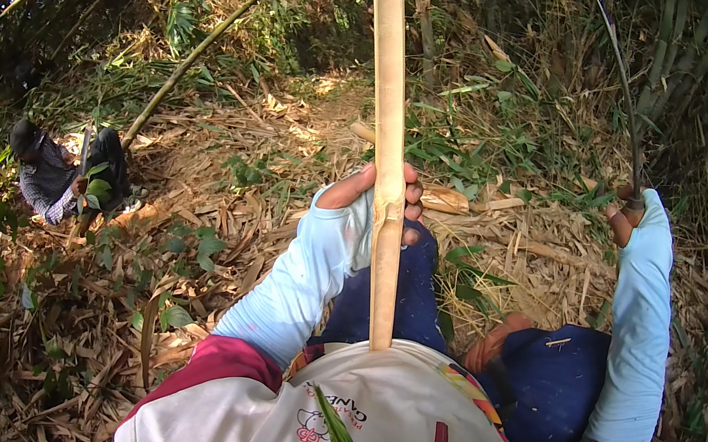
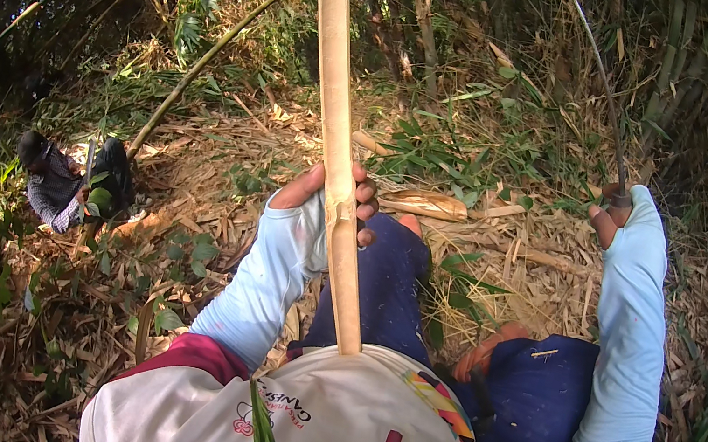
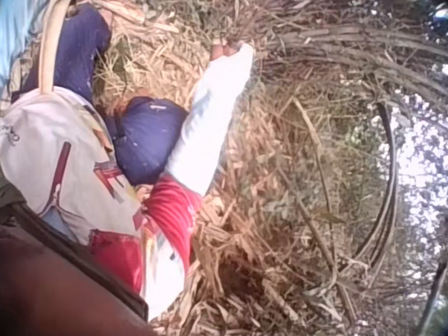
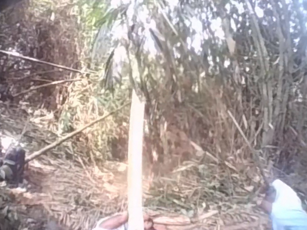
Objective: The person uses a large machete to split a long bamboo pole lengthwise. They hold the bamboo vertically with one hand and repeatedly strike it with the machete to separate the pole into thinner strips.
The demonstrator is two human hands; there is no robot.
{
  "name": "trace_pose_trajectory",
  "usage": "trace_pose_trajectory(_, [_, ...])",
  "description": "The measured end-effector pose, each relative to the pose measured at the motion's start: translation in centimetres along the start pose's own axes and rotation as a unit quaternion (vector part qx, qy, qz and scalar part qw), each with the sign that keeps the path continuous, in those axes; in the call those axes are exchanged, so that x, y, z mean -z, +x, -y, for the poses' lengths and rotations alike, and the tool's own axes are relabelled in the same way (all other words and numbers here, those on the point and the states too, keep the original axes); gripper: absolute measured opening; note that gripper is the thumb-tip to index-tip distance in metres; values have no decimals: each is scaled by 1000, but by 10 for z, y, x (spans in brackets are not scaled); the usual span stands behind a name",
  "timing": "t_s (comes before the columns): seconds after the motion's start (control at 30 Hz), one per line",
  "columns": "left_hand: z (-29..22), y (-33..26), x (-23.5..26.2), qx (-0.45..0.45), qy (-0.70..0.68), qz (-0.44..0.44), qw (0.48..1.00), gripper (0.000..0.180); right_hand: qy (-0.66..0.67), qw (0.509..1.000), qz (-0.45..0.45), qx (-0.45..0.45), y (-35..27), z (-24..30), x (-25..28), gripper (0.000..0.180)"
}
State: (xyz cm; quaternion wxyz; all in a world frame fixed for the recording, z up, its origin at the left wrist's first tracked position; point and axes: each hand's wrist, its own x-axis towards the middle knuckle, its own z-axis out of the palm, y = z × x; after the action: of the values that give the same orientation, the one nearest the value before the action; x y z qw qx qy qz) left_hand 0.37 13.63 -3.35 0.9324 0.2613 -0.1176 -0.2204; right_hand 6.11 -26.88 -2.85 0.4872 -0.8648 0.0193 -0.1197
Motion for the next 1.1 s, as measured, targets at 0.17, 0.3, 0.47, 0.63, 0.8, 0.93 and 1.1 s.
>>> trace_pose_trajectory(0.17, [3, 5, 4, 34, -28, 12, 999, 45, 7, 1000, 6, 11, -8, -6, -3, 34])
trace_pose_trajectory(0.3, [5, 6, 4, 39, 15, 6, 999, 53, -11, 1000, 13, 3, -12, -1, -5, 34])
trace_pose_trajectory(0.47, [16, 3, 12, 77, 10, -7, 997, 60, -29, 999, 9, 11, -12, -10, -4, 34])
trace_pose_trajectory(0.63, [23, -3, 14, 80, -8, -26, 996, 62, -33, 999, 10, -2, -18, 1, -9, 33])
trace_pose_trajectory(0.8, [24, -3, 10, 67, 20, -13, 997, 58, -52, 998, 27, 12, -23, 6, -14, 32])
trace_pose_trajectory(0.93, [27, 1, 4, 57, 56, -1, 997, 60, -53, 998, 35, 13, -29, 13, -20, 32])
trace_pose_trajectory(1.1, [31, 4, 0, 58, 63, 16, 996, 65, -67, 997, 41, 7, -39, 22, -24, 29])
